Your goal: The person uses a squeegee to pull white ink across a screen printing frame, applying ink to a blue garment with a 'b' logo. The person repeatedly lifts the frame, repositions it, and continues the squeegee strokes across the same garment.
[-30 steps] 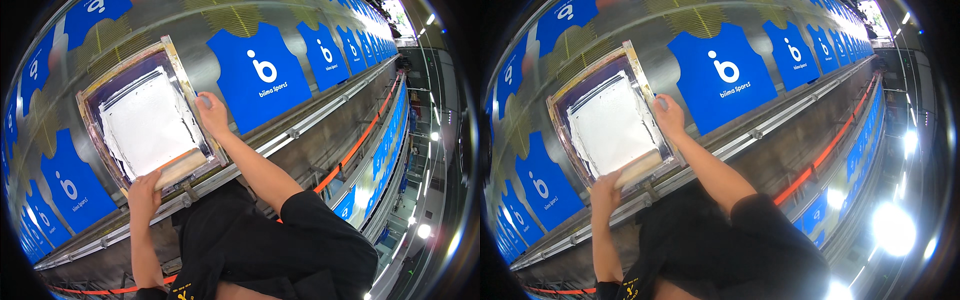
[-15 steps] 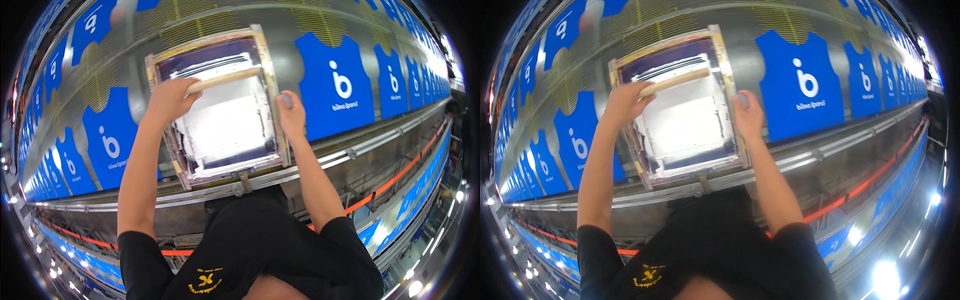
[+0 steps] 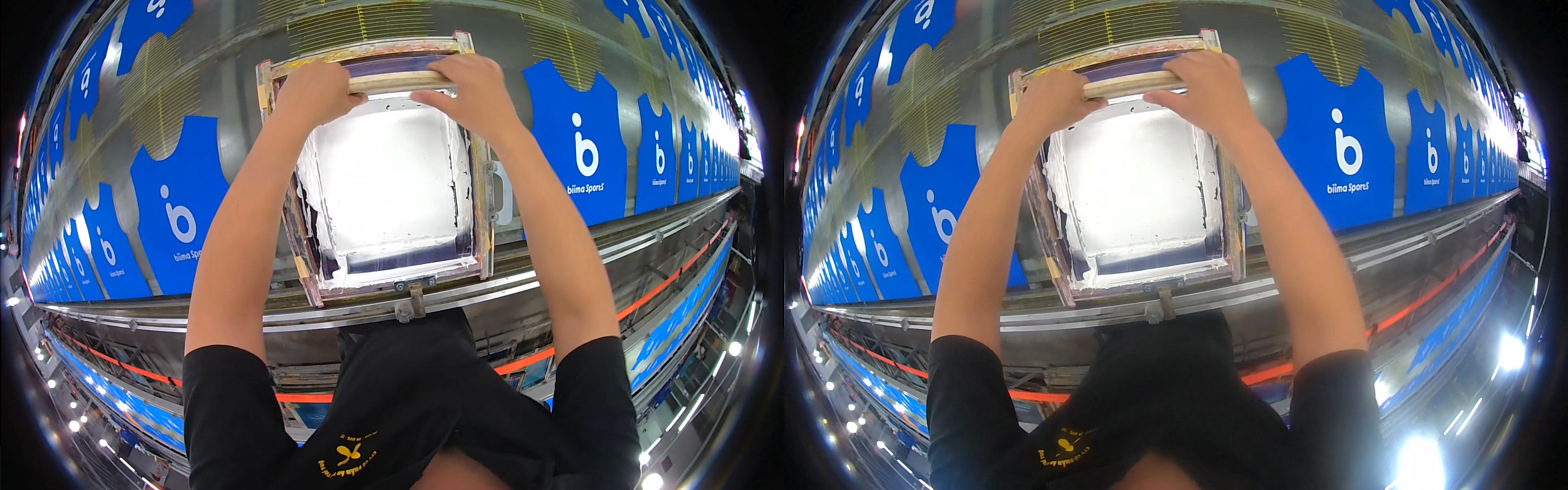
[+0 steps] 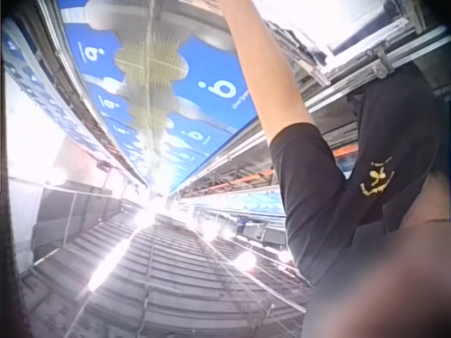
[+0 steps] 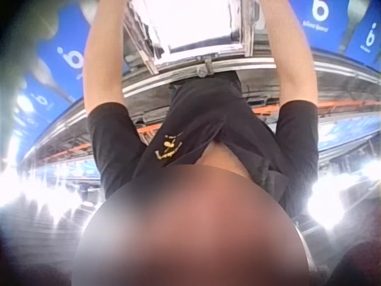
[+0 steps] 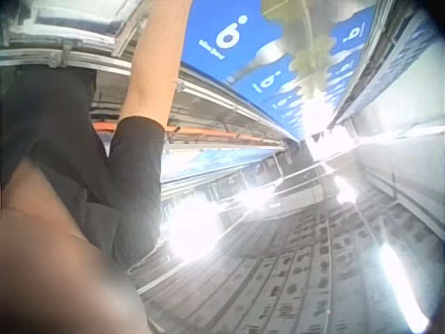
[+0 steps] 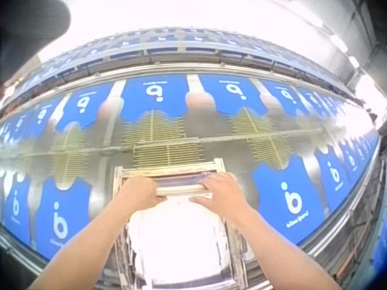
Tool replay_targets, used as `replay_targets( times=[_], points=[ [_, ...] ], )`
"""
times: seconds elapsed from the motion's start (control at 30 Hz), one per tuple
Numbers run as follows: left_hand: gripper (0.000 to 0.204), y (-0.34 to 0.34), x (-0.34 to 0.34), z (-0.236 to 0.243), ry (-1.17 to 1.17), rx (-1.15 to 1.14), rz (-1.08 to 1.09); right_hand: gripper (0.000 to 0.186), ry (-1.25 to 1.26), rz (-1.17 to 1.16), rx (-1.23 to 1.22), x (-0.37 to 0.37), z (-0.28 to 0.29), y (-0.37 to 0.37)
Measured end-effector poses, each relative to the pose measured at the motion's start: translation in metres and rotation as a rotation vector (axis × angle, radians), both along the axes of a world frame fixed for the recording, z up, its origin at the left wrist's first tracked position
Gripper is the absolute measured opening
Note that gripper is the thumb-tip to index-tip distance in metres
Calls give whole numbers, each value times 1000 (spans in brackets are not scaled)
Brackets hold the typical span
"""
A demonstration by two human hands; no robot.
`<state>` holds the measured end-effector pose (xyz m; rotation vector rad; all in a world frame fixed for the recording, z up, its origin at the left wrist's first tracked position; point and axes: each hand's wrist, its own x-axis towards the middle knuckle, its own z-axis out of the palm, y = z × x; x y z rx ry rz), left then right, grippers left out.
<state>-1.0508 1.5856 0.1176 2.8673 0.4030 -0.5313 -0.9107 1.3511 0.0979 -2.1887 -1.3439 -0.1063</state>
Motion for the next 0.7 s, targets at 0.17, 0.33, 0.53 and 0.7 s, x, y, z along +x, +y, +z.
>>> replay_targets(
  times=[0.17, 0.33, 0.53, 0.7],
  points=[
    [45, -18, -16, -8, -63, 27, 58, 39, 44, -25, -382, -18, -8, 16],
    [35, -93, -105, -15, -39, -50, 118, 28, 58, 68, -284, -94, -16, -63],
    [39, -196, -220, -11, -123, -150, 166, 39, 153, 63, -196, -203, -5, -166],
    [54, -251, -269, 1, -331, -73, 139, 51, 141, 105, -203, -241, 5, -208]
  ],
)
